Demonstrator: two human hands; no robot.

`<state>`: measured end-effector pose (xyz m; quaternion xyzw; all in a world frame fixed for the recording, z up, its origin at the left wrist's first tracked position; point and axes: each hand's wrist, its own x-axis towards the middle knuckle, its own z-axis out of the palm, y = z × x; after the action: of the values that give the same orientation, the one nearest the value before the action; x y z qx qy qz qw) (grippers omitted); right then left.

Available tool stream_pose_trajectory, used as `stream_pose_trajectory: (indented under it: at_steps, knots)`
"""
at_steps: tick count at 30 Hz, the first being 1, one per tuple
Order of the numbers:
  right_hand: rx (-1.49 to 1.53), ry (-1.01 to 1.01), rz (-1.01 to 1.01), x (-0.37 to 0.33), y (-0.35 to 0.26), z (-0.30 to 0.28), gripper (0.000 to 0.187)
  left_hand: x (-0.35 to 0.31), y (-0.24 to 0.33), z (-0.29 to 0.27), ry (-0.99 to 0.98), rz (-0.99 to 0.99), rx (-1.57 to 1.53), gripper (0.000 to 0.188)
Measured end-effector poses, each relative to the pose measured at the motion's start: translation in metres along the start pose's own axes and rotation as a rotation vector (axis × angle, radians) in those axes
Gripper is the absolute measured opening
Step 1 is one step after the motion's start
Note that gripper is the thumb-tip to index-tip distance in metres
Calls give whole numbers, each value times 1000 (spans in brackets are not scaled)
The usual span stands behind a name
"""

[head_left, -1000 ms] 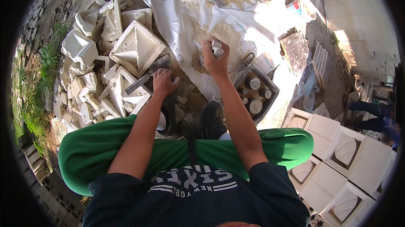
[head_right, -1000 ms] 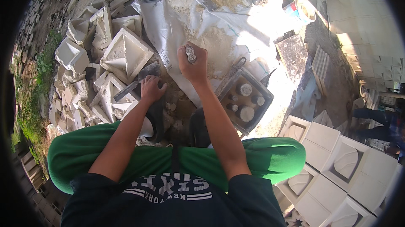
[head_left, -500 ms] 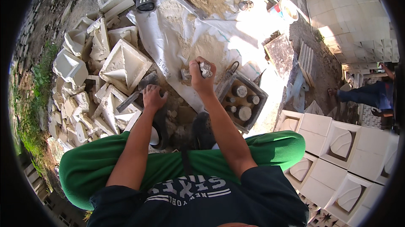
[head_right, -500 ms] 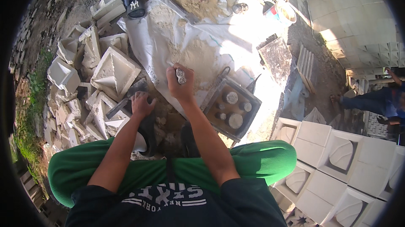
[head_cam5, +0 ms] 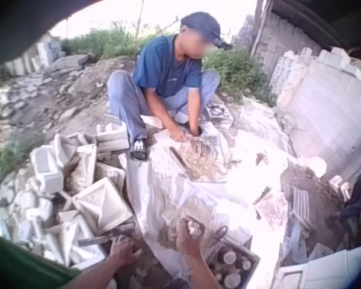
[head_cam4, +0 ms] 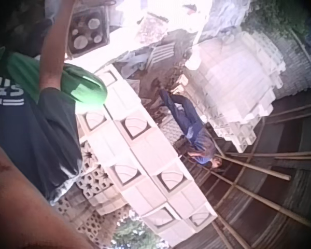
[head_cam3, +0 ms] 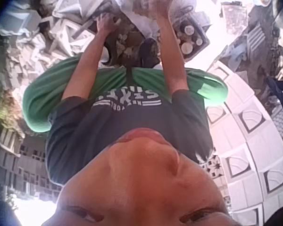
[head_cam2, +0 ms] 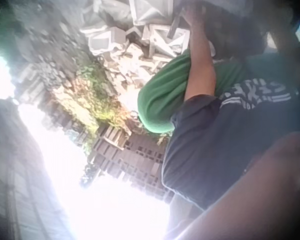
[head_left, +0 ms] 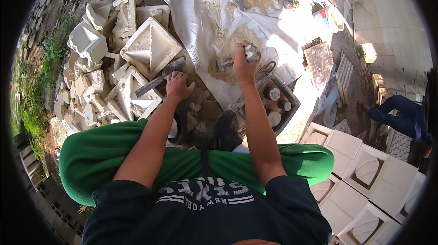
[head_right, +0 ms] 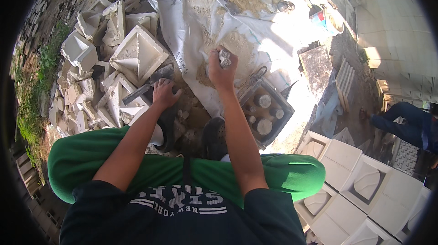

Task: The person breaks white concrete blocks by hand and using a hammer, placing smaller pieces into a metal container.

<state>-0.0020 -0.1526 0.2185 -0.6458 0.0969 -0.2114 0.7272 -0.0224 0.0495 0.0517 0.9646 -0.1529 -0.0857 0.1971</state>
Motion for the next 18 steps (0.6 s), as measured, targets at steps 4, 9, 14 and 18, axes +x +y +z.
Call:
stream_pose_trajectory:
  at_steps: [4,9,14,18]
  knots:
    - [-150,-135,8,7,16,3,24,-8,-15,7,11,-14,-33,36]
    - [38,-55,45,22,-48,8,19,-2,-10,2,12,1,-29,37]
    - [138,24,86,25,-50,15,13,1,-13,2,5,9,-41,33]
    - [67,-17,129,24,16,9,16,-3,-11,7,19,41,-25,32]
